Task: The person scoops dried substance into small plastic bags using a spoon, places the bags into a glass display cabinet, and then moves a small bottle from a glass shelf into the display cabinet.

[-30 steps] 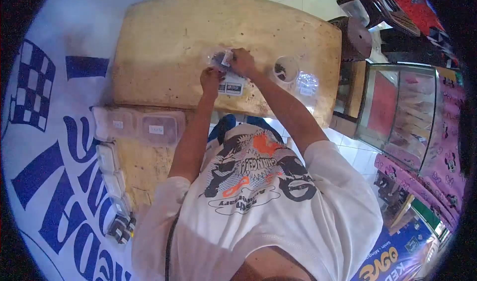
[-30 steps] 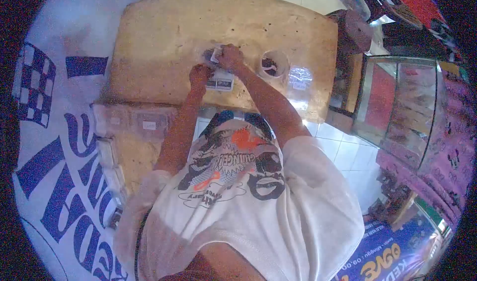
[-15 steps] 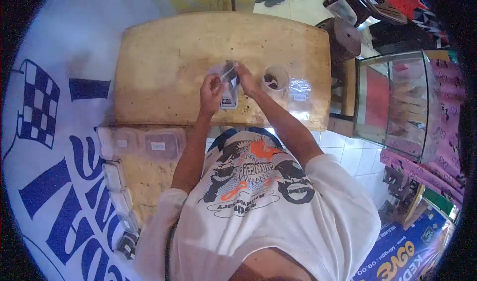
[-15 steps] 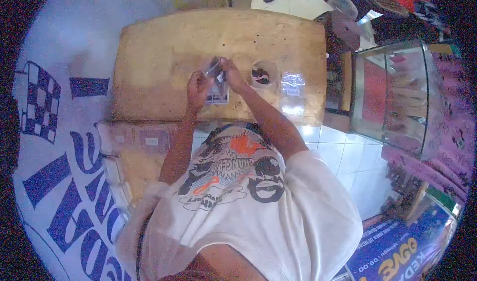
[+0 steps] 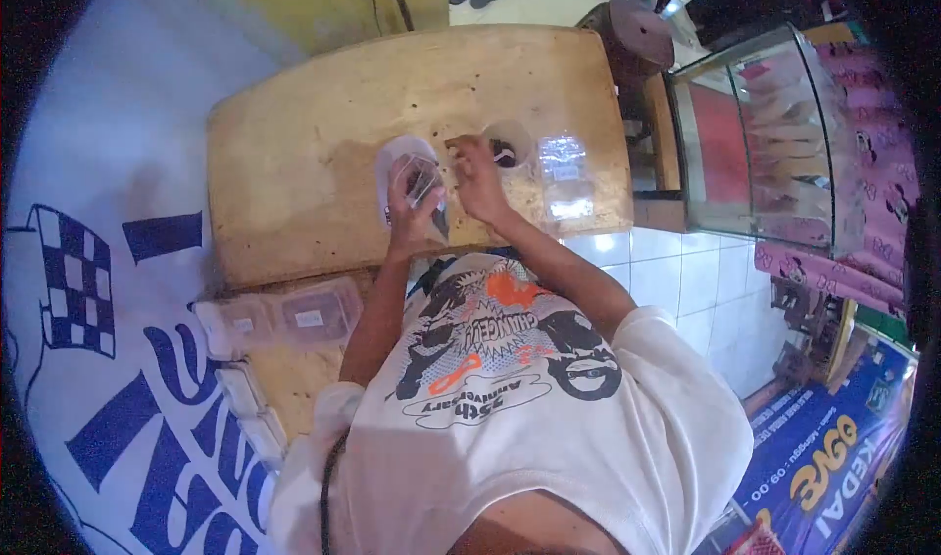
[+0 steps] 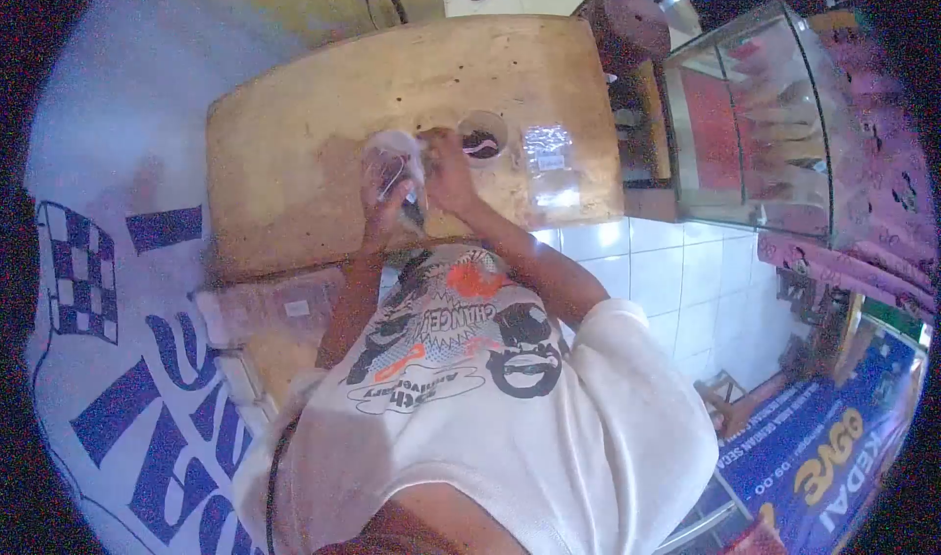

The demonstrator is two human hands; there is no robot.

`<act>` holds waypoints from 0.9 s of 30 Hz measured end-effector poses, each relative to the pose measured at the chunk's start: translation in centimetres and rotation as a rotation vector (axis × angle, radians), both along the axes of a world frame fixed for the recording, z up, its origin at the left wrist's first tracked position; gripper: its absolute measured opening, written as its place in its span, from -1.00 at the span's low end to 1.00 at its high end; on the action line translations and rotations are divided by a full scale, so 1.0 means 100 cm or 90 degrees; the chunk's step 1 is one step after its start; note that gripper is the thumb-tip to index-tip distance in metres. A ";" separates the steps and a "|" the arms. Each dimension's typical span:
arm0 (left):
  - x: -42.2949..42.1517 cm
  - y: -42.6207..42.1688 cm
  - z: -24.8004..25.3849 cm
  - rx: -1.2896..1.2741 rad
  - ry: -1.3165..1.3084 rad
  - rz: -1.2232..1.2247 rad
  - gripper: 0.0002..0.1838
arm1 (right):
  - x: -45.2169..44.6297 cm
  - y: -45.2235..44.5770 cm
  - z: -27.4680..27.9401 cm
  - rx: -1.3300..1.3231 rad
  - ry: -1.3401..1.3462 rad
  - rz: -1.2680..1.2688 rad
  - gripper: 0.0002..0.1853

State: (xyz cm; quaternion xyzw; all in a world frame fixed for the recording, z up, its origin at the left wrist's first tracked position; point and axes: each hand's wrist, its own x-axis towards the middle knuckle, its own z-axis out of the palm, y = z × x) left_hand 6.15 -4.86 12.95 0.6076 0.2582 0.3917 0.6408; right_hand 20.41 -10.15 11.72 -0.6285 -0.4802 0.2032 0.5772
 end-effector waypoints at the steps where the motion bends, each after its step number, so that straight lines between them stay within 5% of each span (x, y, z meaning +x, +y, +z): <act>1: 0.001 -0.004 0.005 -0.024 0.006 0.011 -0.25 | 0.021 -0.007 0.011 -0.021 -0.118 -0.074 -0.61; 3: 0.004 -0.007 0.006 -0.051 0.013 0.022 -0.25 | 0.057 -0.012 0.024 -0.046 -0.237 -0.147 -0.65; 5: 0.005 -0.008 0.003 -0.012 0.033 0.031 -0.20 | 0.085 -0.005 0.027 -0.338 -0.376 -0.034 -0.77; 6: 0.006 -0.009 0.002 -0.013 0.034 0.026 -0.20 | 0.094 0.003 0.021 -0.340 -0.373 -0.038 -0.77; 8: 0.009 -0.009 0.002 -0.034 0.042 0.023 -0.13 | 0.110 0.021 0.001 -0.349 -0.548 0.274 -0.81; 11: 0.010 0.000 -0.013 0.085 0.106 0.014 -0.05 | 0.118 0.045 -0.066 -0.415 -0.597 0.334 -0.84; 15: 0.014 0.000 -0.017 0.061 0.111 0.030 -0.02 | 0.118 0.038 -0.032 -0.362 -0.573 0.362 -0.80; 18: 0.021 -0.003 0.007 0.170 0.167 0.058 -0.05 | 0.119 0.015 0.016 -0.374 -0.447 0.225 -0.80; 21: 0.024 -0.004 0.015 0.214 0.184 0.092 -0.07 | 0.132 -0.014 0.058 -0.135 -0.332 0.143 -0.81; 23: 0.025 -0.005 0.017 0.285 0.242 0.105 -0.05 | 0.128 -0.042 0.107 -0.063 -0.058 0.072 -0.85; 27: 0.036 -0.007 0.023 0.312 0.273 0.086 -0.04 | 0.110 -0.075 0.165 -0.095 0.155 0.095 -0.83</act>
